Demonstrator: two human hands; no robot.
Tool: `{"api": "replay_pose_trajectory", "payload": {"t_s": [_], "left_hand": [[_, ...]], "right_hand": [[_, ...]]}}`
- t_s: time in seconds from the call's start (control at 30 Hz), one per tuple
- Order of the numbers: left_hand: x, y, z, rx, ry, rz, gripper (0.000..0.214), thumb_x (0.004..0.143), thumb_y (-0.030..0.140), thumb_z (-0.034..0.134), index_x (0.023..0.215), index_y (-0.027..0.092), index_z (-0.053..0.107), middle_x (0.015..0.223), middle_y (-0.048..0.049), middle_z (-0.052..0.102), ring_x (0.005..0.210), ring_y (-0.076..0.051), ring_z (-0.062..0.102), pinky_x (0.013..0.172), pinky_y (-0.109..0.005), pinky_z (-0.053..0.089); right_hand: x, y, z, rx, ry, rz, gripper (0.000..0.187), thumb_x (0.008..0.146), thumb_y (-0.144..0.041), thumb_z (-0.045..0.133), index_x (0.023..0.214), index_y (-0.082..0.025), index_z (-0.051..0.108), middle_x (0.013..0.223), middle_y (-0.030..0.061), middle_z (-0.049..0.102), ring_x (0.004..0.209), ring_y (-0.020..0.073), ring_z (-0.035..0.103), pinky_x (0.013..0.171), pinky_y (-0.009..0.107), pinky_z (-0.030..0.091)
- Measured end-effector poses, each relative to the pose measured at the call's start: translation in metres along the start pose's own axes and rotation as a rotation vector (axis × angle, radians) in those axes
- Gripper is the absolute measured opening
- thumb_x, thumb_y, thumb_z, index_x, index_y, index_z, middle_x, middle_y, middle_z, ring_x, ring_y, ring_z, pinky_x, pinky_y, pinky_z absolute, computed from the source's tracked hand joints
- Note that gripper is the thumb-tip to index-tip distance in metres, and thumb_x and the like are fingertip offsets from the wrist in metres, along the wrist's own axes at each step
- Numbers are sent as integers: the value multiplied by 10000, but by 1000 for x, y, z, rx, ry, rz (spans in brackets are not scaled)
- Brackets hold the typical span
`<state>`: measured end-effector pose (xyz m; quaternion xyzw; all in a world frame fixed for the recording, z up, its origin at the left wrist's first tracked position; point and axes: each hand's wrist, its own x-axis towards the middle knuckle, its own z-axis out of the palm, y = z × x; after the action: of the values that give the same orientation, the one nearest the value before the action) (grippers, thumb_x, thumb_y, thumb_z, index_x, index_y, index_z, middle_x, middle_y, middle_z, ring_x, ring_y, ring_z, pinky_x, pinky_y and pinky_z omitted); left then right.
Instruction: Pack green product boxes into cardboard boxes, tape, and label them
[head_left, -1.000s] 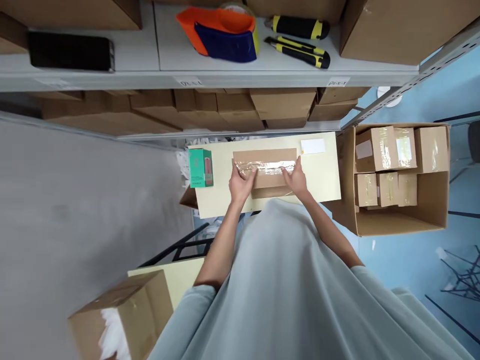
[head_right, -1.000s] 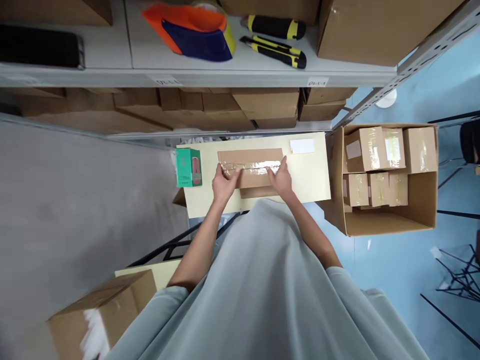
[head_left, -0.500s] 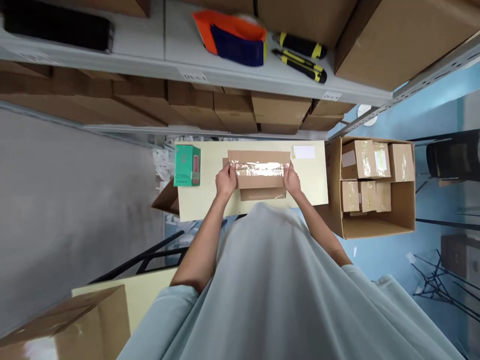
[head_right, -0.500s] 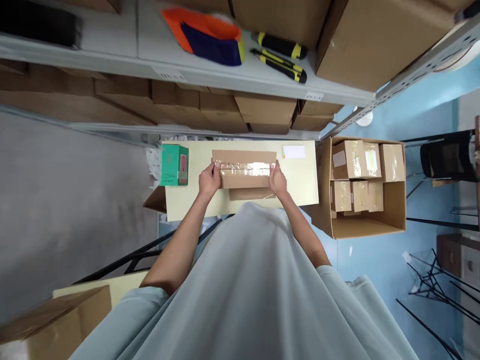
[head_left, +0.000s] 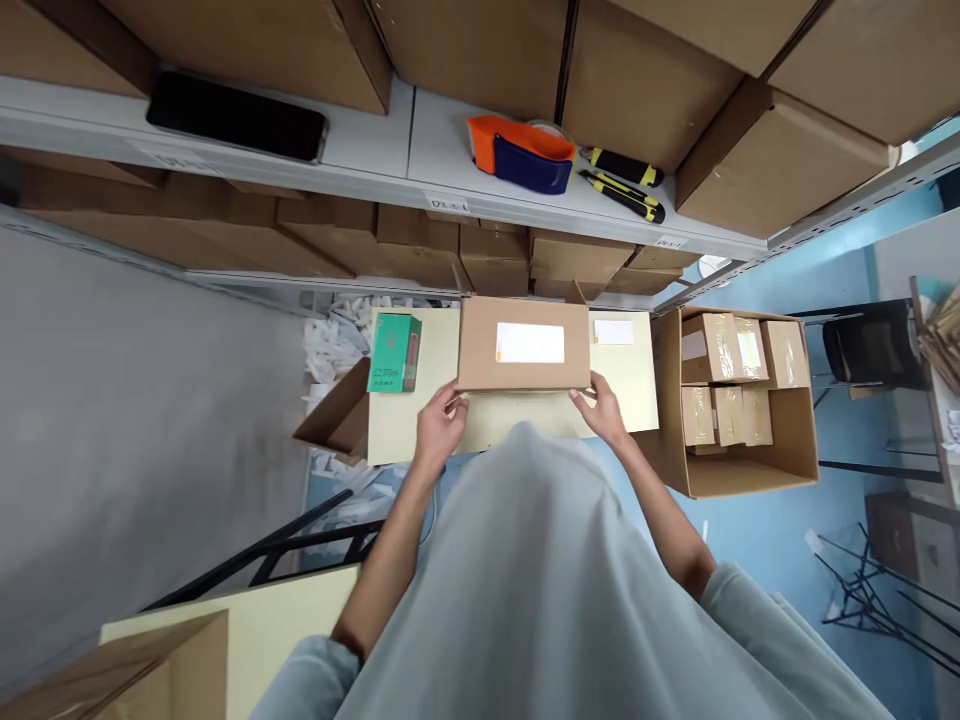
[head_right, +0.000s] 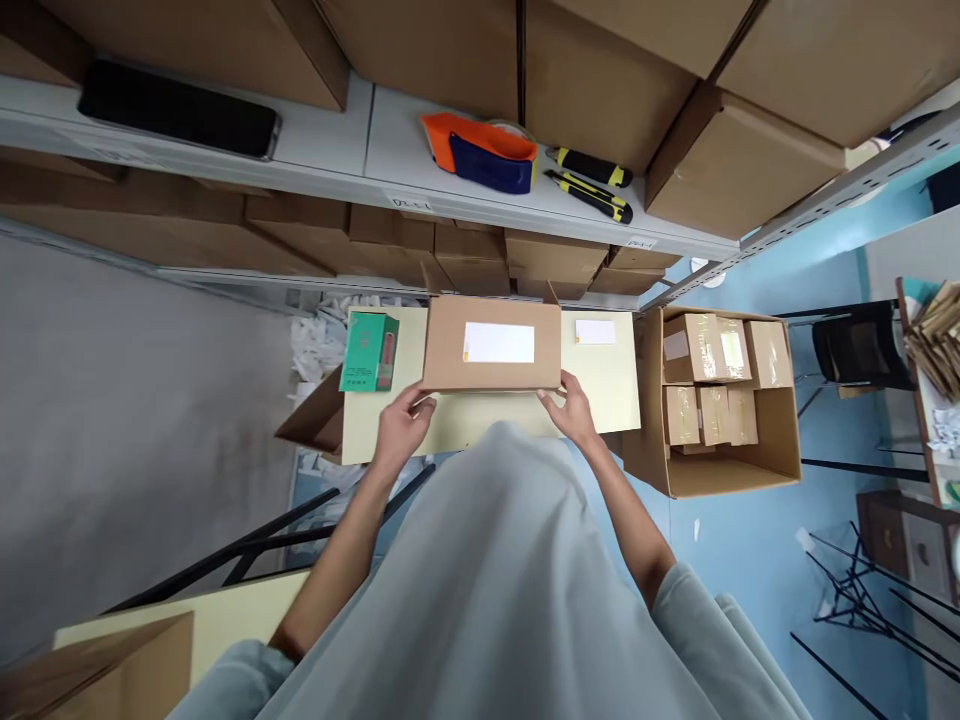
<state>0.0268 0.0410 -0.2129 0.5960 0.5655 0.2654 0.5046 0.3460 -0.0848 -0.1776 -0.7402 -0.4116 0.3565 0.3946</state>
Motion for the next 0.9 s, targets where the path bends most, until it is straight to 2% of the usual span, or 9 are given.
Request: {"api": "replay_pose_trajectory", "payload": {"t_s": [0.13,0.23,0.33,0.43,0.5,0.6,0.7,0.83,0.9], "left_hand": [[-4,-39,13,66,-156,-195,572,865,295,557,1370,229,818,1226,-98,882,1320,-327,787,1282,-552,547],[16,-48,13,46,-111,-237,638,834,270,575,1426,200,804,1376,-135,848,1396,-320,758,1318,-546,518],[55,-34,15,-31,10,-269,634,933,312,569,1522,140,728,1522,-219,768,1398,-300,758,1255,-520,573],[90,-5,18,-97,32,-285,575,1042,399,539,1505,104,710,1460,-257,784,1246,-283,809,1130,-486,646],[100,12,17,-83,32,-262,564,1069,481,553,1446,105,736,1390,-247,809,1206,-292,812,1105,-481,651],[89,25,7,-14,77,-153,643,1051,644,610,1433,147,748,1383,-221,806,1251,-315,797,1121,-470,636],[60,24,-5,-37,105,-87,757,1018,768,622,1449,154,717,1386,-226,792,1238,-317,805,1097,-448,650],[23,18,-8,-13,118,-133,725,993,826,626,1297,178,737,1282,-206,822,1265,-364,794,1132,-514,645],[10,16,-6,13,107,-192,653,1013,776,624,1293,198,740,1300,-199,825,1338,-390,764,1174,-554,621]], "right_hand": [[2,35,20,-12,-106,344,677,984,-714,785,1350,-151,696,1419,245,788,1281,336,797,1150,547,657],[25,40,16,-63,-64,422,551,1054,-672,692,1250,-158,725,1359,228,821,1272,308,802,1138,500,639],[61,28,9,-45,65,376,572,1081,-692,594,1272,-170,732,1402,201,811,1290,278,783,1129,465,627],[90,8,10,-4,75,358,634,1077,-740,549,1245,-164,753,1367,190,826,1249,278,782,1120,459,623],[97,-3,11,4,69,343,642,1062,-750,577,1254,-165,762,1374,189,826,1240,285,783,1133,457,616],[86,-13,9,7,115,273,716,1033,-762,633,1413,-163,726,1468,209,780,1274,303,780,1124,446,629],[58,-12,5,26,150,160,841,1015,-785,653,1586,-167,630,1538,228,722,1325,316,765,1131,458,645],[25,-2,6,4,92,120,936,942,-764,779,1634,-168,577,1571,245,682,1385,342,738,1168,504,643],[14,3,9,-7,29,177,858,984,-739,747,1611,-174,590,1540,241,709,1342,343,768,1155,521,652]]}}
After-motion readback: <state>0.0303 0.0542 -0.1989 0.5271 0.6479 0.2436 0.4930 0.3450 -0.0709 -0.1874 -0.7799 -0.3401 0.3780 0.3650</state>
